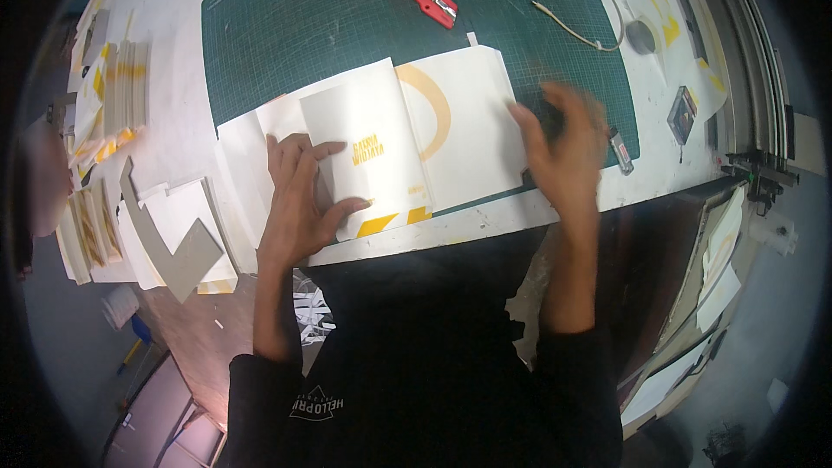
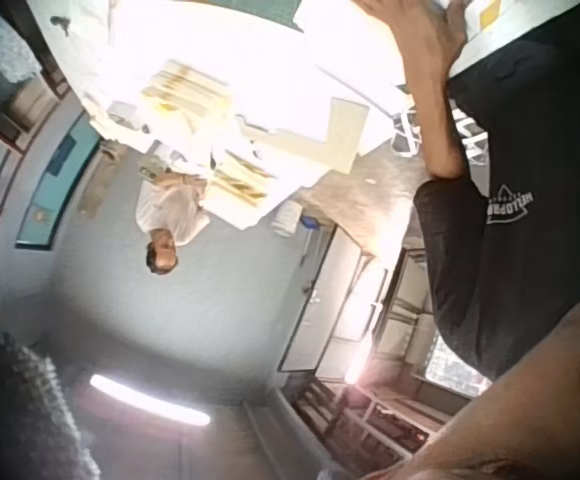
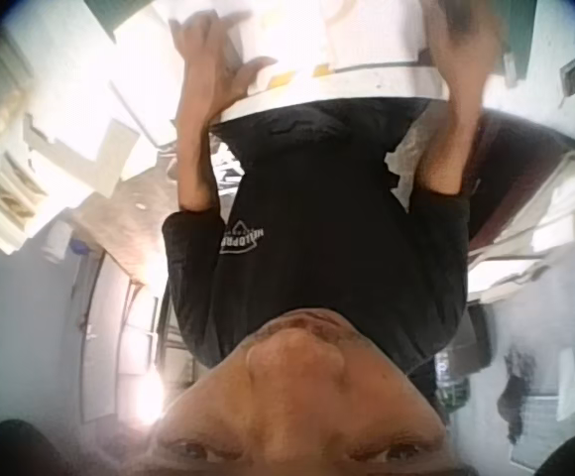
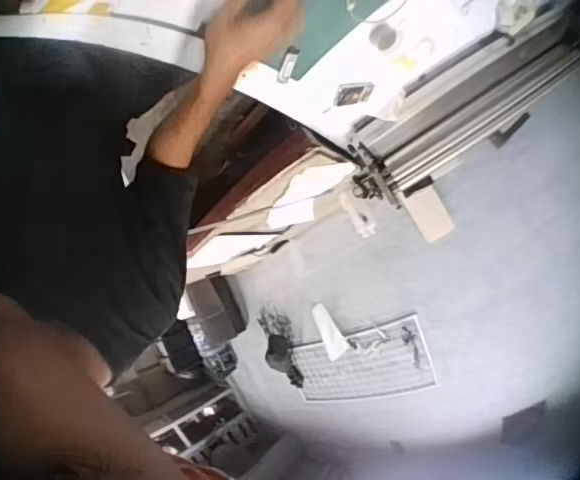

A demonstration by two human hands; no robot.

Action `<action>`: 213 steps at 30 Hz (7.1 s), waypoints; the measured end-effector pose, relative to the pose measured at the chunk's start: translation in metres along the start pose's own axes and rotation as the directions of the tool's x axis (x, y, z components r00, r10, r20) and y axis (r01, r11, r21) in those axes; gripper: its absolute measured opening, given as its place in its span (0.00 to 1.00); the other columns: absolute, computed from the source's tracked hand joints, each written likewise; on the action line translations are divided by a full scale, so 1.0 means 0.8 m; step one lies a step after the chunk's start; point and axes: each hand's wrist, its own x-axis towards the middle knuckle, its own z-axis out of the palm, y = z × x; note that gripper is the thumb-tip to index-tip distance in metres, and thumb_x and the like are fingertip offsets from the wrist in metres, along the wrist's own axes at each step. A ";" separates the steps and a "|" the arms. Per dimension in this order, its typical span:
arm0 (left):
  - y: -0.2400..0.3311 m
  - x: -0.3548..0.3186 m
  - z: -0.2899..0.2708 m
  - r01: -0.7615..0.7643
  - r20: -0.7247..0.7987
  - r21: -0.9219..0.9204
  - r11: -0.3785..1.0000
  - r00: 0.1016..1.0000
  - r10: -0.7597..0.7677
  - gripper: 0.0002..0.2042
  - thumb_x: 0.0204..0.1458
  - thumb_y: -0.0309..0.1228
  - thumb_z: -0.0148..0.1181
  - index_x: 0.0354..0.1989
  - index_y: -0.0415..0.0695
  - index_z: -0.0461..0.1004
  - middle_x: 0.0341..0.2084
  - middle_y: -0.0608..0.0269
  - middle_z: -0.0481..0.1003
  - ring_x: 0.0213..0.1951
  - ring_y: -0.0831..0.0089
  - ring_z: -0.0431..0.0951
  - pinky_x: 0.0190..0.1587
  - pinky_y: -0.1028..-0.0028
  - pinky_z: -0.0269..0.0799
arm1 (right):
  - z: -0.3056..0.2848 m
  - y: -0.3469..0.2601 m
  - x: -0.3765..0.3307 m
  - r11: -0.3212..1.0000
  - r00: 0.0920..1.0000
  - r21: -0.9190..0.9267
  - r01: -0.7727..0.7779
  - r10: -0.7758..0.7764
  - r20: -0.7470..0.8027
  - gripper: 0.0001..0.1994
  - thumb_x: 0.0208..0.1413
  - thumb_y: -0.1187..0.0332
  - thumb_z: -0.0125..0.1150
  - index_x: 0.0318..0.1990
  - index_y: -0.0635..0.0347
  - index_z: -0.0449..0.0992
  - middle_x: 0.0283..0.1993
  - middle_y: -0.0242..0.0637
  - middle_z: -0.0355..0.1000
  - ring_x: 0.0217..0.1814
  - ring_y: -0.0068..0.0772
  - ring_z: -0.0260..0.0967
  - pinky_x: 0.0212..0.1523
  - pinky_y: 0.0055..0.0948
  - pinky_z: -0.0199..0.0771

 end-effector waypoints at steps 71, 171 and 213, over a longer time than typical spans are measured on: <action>0.006 0.008 0.000 -0.071 0.003 0.022 0.997 0.997 0.071 0.38 0.43 0.39 0.82 0.62 0.39 0.71 0.52 0.49 0.65 0.64 0.48 0.62 0.79 0.38 0.31 | 0.120 -0.089 0.117 0.845 0.827 0.003 0.535 -0.525 0.199 0.14 0.59 0.69 0.70 0.52 0.54 0.84 0.37 0.35 0.80 0.39 0.38 0.75 0.50 0.39 0.63; -0.157 -0.468 -0.106 -0.339 -0.619 -0.470 0.815 -0.531 -0.578 0.08 0.69 0.29 0.61 0.47 0.38 0.72 0.45 0.54 0.82 0.45 0.68 0.85 0.49 0.67 0.85 | 0.026 -0.493 -0.010 -0.100 0.818 0.919 -0.381 -0.500 0.285 0.15 0.71 0.76 0.57 0.61 0.71 0.68 0.53 0.48 0.80 0.50 0.23 0.79 0.50 0.21 0.77; -0.029 -0.122 -0.057 0.119 -0.824 -0.085 0.989 0.549 -0.137 0.09 0.55 0.21 0.71 0.40 0.37 0.77 0.34 0.56 0.78 0.39 0.67 0.77 0.43 0.71 0.71 | 0.004 -0.012 -0.047 0.915 0.999 0.403 0.008 0.006 -0.034 0.08 0.65 0.73 0.68 0.46 0.68 0.80 0.32 0.33 0.77 0.31 0.19 0.70 0.32 0.23 0.69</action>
